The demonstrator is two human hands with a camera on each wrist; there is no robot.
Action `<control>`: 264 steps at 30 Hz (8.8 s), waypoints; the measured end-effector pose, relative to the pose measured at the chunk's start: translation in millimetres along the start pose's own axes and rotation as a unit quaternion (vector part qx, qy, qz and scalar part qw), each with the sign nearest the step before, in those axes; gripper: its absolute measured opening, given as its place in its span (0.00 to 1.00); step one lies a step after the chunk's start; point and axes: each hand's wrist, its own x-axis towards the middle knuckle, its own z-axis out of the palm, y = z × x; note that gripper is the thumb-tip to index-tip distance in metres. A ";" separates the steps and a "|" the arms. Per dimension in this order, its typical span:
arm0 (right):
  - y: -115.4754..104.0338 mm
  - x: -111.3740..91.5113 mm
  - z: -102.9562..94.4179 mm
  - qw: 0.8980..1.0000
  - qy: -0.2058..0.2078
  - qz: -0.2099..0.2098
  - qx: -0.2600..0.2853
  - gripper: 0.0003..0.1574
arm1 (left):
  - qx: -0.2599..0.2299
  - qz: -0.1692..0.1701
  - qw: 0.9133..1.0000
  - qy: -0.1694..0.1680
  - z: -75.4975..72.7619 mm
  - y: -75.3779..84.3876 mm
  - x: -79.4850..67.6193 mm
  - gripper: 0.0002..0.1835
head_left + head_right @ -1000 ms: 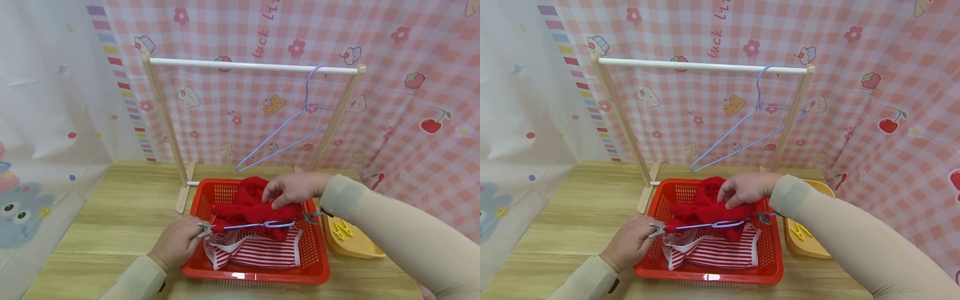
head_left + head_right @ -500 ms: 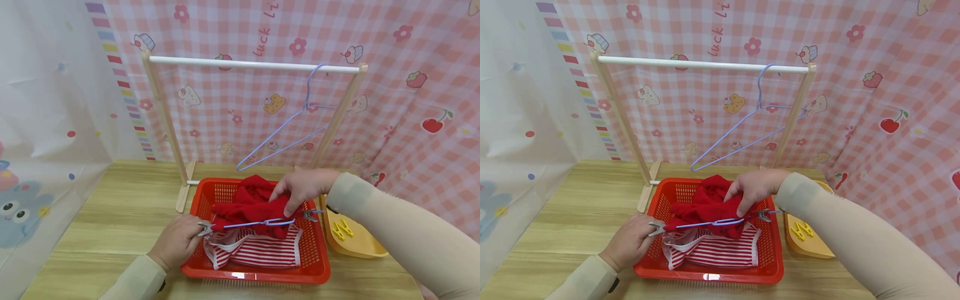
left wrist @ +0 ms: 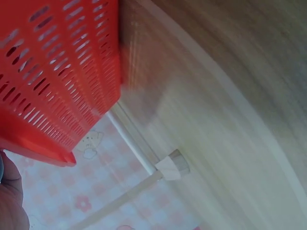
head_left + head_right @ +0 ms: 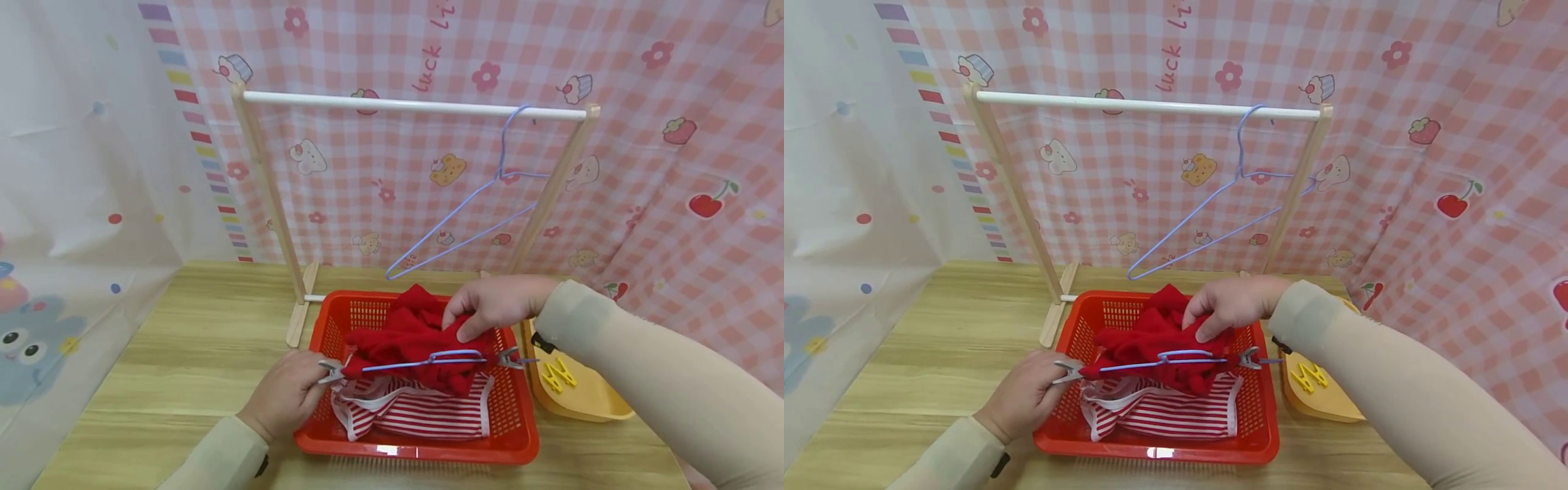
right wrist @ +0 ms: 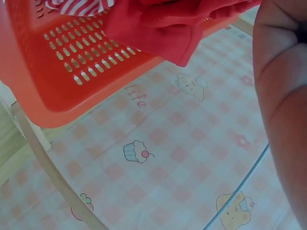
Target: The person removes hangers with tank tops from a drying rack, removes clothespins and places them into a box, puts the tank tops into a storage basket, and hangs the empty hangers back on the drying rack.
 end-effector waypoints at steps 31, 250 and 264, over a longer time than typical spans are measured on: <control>49.3 17.7 15.6 0.986 0.144 0.048 -0.067 0.08 | -0.011 -0.058 0.998 -0.021 -2.3 -1.9 0.8 0.04; 80.7 -24.3 107.5 0.858 0.513 0.019 0.019 0.15 | 0.041 -0.170 0.984 0.022 12.7 17.8 10.5 0.03; 81.0 -25.7 107.5 0.847 0.530 0.026 0.020 0.14 | 0.036 -0.176 0.984 0.020 13.2 17.7 10.9 0.03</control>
